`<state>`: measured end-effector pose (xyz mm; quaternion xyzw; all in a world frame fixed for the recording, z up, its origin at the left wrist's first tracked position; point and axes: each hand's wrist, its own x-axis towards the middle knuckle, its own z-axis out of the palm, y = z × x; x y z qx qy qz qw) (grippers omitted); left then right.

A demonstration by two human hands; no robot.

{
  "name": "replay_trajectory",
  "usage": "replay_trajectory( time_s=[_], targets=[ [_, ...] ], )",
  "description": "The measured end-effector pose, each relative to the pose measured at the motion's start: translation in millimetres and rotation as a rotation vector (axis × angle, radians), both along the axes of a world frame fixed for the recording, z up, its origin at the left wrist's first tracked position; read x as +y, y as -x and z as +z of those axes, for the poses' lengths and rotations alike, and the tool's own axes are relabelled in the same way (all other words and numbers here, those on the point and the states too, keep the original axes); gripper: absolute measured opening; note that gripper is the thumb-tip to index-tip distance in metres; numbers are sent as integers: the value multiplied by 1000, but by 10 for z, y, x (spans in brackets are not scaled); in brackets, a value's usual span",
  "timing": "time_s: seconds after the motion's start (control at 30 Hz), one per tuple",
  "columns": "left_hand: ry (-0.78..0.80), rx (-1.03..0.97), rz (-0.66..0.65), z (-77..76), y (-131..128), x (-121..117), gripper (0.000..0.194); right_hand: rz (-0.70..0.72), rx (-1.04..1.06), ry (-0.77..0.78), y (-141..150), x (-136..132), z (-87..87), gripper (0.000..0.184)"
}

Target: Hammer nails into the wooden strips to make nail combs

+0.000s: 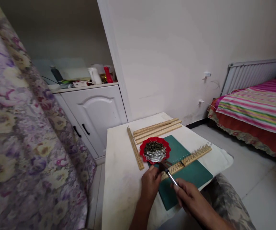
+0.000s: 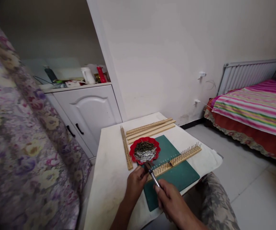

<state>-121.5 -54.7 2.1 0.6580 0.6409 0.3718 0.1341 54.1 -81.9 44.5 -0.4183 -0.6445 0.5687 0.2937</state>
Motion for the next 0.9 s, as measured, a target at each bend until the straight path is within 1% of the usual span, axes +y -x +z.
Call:
replay_trajectory(
  time_s=[0.1,0.2,0.3,0.47,0.63,0.77,0.9],
  targets=[
    [1,-15,-15,1,6,5,11,16,-47,-43,5,11,-28,37],
    [11,-25,-31,6,12,6,13,25,-65,-86,-8,4,-14,37],
    [26,-20,-25,0,14,5,12,16,-65,-91,2,4,0,35],
    [10,-9,-23,-16,11,1,15,36,-47,-3,13,-24,2,38],
    [10,-11,-20,6,7,-14,15,-12,50,99,-109,-175,30,39],
    [15,-46,-35,37,18,-34,12,-42,38,139,-276,-299,-76,42],
    [10,-54,-40,45,28,-49,11,-21,17,149,-375,-350,-205,47]
  ],
)
